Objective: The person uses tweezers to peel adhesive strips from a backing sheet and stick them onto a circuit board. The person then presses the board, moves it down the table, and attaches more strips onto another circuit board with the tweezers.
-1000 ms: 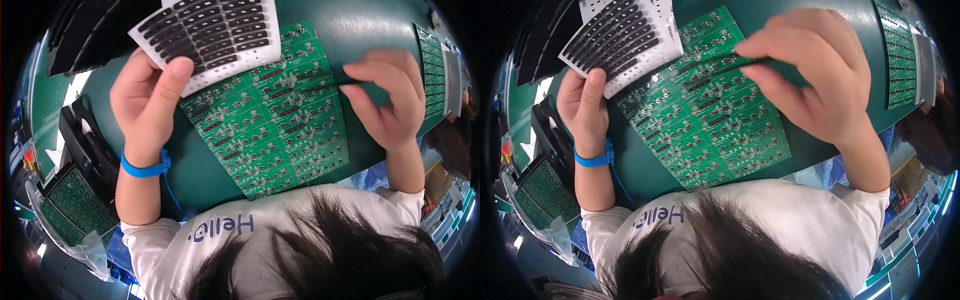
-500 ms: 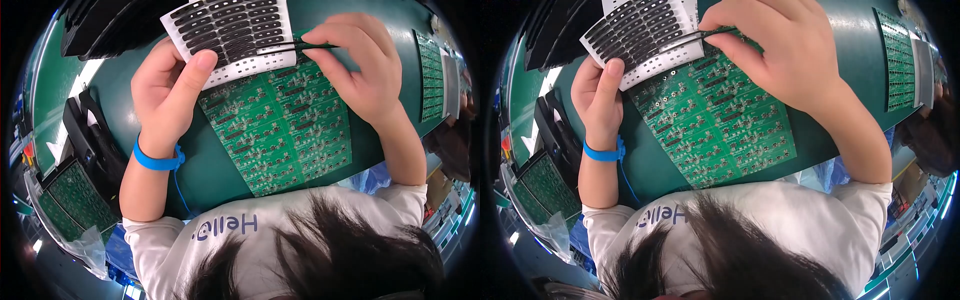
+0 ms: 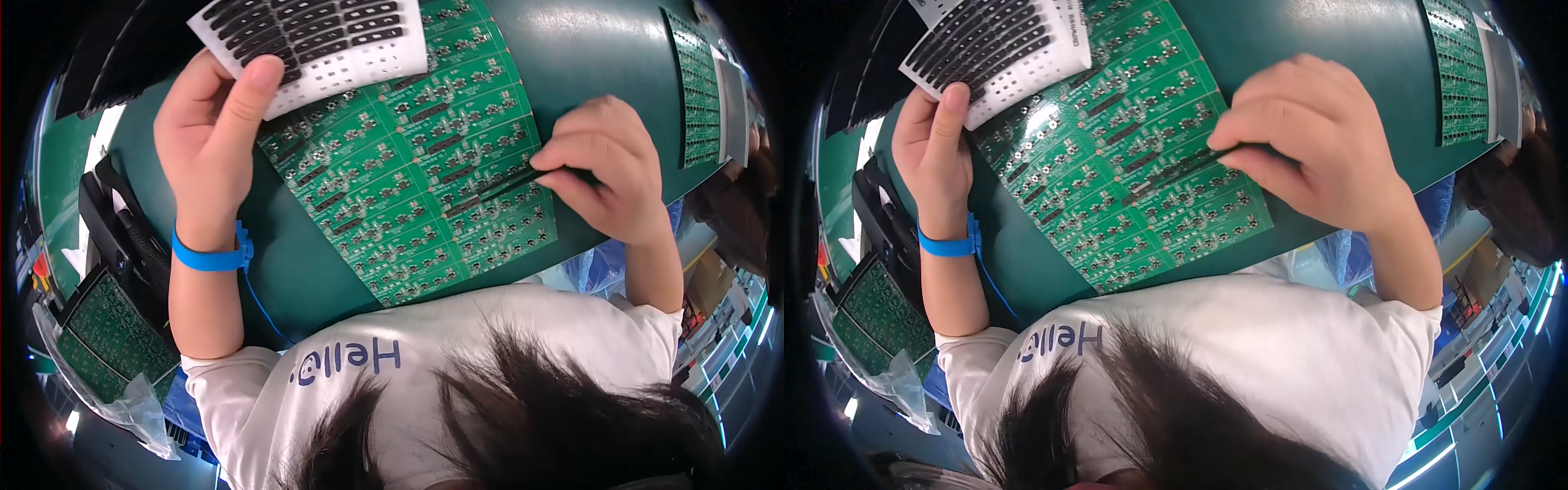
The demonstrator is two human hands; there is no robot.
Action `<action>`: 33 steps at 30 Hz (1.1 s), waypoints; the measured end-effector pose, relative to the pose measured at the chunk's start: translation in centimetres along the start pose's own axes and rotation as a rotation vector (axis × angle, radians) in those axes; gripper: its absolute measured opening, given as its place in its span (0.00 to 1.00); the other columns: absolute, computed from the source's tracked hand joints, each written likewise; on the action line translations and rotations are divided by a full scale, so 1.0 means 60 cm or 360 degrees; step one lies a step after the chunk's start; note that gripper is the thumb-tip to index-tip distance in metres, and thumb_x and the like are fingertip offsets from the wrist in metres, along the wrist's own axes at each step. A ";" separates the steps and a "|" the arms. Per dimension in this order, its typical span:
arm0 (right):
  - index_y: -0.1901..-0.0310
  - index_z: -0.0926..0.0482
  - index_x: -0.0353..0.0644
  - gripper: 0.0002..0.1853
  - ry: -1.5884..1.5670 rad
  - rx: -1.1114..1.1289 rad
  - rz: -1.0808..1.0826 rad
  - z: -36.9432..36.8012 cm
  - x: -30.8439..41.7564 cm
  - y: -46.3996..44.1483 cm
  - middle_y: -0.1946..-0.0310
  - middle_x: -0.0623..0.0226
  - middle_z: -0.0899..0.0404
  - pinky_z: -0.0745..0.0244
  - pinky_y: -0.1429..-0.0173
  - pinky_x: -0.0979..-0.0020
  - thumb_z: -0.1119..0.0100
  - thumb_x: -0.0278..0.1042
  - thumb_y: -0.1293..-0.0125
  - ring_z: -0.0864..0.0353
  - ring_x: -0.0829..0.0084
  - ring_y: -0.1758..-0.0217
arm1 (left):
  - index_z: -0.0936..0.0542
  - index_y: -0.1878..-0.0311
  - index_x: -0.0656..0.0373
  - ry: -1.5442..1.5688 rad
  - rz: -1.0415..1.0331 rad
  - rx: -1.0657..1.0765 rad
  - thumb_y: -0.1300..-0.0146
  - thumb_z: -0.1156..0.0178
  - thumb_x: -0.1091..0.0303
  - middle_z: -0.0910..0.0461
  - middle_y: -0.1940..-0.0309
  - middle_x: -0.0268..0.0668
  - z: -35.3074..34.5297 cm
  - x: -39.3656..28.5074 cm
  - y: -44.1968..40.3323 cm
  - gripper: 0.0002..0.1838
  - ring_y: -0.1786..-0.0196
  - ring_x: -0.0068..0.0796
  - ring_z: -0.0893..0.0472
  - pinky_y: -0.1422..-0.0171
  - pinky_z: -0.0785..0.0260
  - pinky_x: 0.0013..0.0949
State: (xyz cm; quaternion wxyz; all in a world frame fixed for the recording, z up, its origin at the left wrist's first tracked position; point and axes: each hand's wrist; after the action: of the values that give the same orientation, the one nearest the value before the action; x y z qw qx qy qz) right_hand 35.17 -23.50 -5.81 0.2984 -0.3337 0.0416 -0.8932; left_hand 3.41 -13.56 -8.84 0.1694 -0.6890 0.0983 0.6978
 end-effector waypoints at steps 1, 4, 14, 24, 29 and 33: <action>0.64 0.17 0.47 0.12 0.0065 0.0005 -0.0009 -0.002 0.003 0.012 0.66 0.71 0.20 0.32 0.64 0.67 0.28 0.30 0.52 0.22 0.66 0.66 | 0.19 0.51 0.66 -0.0028 0.0025 -0.0025 0.33 0.36 0.71 0.18 0.58 0.31 0.000 -0.002 0.000 0.11 0.57 0.17 0.23 0.50 0.32 0.20; 0.64 0.17 0.49 0.13 0.0139 -0.0054 0.0000 -0.012 0.003 0.030 0.67 0.72 0.21 0.35 0.66 0.68 0.28 0.33 0.53 0.24 0.68 0.68 | 0.21 0.49 0.70 -0.0163 0.0103 -0.0035 0.29 0.42 0.71 0.19 0.49 0.41 0.012 0.003 0.002 0.12 0.48 0.25 0.21 0.38 0.33 0.29; 0.66 0.16 0.50 0.12 0.0308 -0.0174 0.0062 -0.016 0.004 0.033 0.67 0.74 0.21 0.36 0.66 0.70 0.28 0.34 0.56 0.23 0.70 0.67 | 0.23 0.46 0.72 -0.0225 0.0073 0.0011 0.29 0.44 0.73 0.20 0.46 0.44 0.030 0.011 0.000 0.13 0.45 0.29 0.21 0.34 0.33 0.33; 0.66 0.16 0.50 0.13 0.0346 -0.0186 0.0096 -0.017 0.007 0.030 0.69 0.74 0.21 0.35 0.67 0.70 0.28 0.35 0.58 0.22 0.70 0.68 | 0.25 0.44 0.73 -0.0038 0.0055 -0.0100 0.28 0.45 0.73 0.20 0.45 0.46 0.044 0.025 0.001 0.15 0.43 0.32 0.21 0.33 0.33 0.35; 0.66 0.16 0.49 0.13 0.0347 -0.0197 0.0112 -0.018 0.006 0.031 0.69 0.73 0.21 0.35 0.67 0.70 0.27 0.35 0.58 0.22 0.70 0.69 | 0.25 0.44 0.73 -0.0047 0.0048 -0.0098 0.28 0.45 0.73 0.20 0.46 0.46 0.041 0.023 0.001 0.15 0.43 0.32 0.21 0.33 0.33 0.34; 0.66 0.16 0.49 0.13 0.0339 -0.0196 0.0116 -0.018 0.005 0.031 0.69 0.73 0.21 0.36 0.68 0.71 0.27 0.34 0.58 0.23 0.70 0.69 | 0.24 0.45 0.73 -0.0066 0.0039 -0.0129 0.28 0.45 0.73 0.20 0.47 0.45 0.044 0.027 0.003 0.14 0.44 0.30 0.21 0.34 0.33 0.33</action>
State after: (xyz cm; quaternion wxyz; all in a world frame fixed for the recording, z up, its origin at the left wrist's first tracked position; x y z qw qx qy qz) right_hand 35.28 -25.34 -6.98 0.3036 -0.2530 0.1397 -0.9079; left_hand 0.91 -12.59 -10.36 0.1346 -0.6794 0.0748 0.7174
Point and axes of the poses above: each hand's wrist, its own y-axis away from the middle knuckle, its own z-axis out of the back of the hand, x = y × z
